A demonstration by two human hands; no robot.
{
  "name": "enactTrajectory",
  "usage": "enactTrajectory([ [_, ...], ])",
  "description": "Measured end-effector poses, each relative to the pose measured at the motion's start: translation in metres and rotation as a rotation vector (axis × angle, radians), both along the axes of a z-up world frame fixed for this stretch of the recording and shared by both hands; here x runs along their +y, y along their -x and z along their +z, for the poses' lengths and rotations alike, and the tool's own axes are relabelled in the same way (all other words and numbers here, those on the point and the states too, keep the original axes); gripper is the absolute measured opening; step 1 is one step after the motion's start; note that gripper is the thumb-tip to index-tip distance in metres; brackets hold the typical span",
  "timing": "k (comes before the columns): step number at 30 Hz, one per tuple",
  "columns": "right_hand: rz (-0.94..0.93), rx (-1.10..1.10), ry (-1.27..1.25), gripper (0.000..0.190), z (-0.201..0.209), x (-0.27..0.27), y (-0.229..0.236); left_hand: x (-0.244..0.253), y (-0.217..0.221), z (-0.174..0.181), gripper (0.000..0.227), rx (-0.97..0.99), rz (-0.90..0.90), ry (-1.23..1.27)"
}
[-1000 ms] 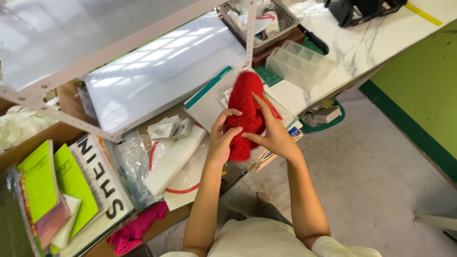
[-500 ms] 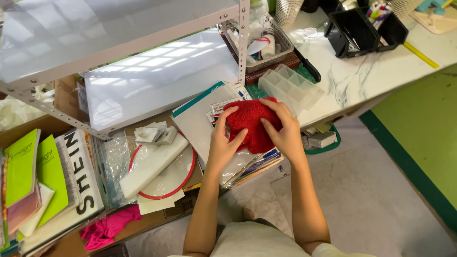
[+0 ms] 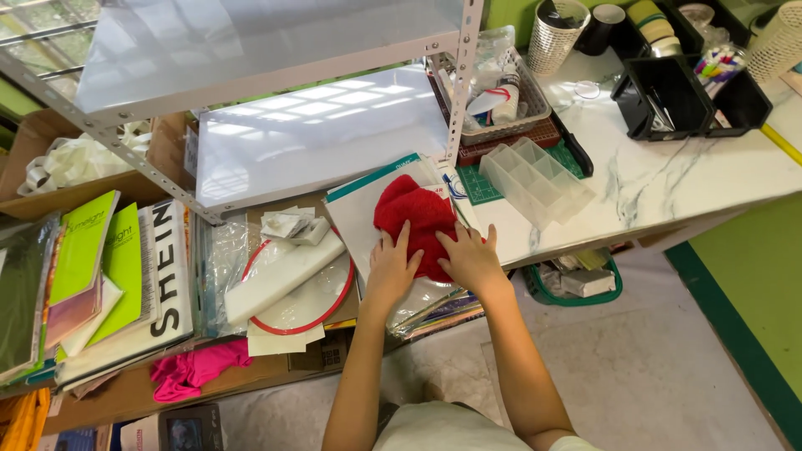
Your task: The person wipes a white metal shelf with a red cloth, then picks up and moves boxes of Koolers candy and a package of Sintra board from the shelf to a nearby table. The person also wipes the table surface with the cloth.
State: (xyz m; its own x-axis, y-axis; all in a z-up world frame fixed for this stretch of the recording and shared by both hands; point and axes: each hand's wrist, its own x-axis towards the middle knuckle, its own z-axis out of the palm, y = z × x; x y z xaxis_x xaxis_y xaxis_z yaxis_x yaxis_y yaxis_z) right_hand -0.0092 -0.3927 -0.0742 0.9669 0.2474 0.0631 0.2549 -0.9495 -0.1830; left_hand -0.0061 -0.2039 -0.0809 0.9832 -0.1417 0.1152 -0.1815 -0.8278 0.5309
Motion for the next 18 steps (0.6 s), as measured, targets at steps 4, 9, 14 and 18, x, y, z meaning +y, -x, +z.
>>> enactTrajectory([
  [4, 0.004, -0.040, 0.095, 0.059, 0.027, 0.006, 0.000, 0.013, 0.008, 0.030, 0.068, 0.046, 0.010, -0.074],
  [9, 0.146, -0.175, -0.067, 0.063, 0.040, 0.022, -0.003, 0.029, 0.015, 0.047, 0.057, -0.008, -0.008, -0.015],
  [14, 0.338, -0.192, -0.293, 0.058, 0.086, 0.049, 0.005, 0.038, 0.028, 0.086, 0.051, -0.170, -0.044, 0.056],
  [18, 0.412, -0.238, -0.445, 0.050, 0.115, 0.067, 0.005, 0.050, 0.034, 0.117, 0.046, -0.210, -0.014, 0.201],
])
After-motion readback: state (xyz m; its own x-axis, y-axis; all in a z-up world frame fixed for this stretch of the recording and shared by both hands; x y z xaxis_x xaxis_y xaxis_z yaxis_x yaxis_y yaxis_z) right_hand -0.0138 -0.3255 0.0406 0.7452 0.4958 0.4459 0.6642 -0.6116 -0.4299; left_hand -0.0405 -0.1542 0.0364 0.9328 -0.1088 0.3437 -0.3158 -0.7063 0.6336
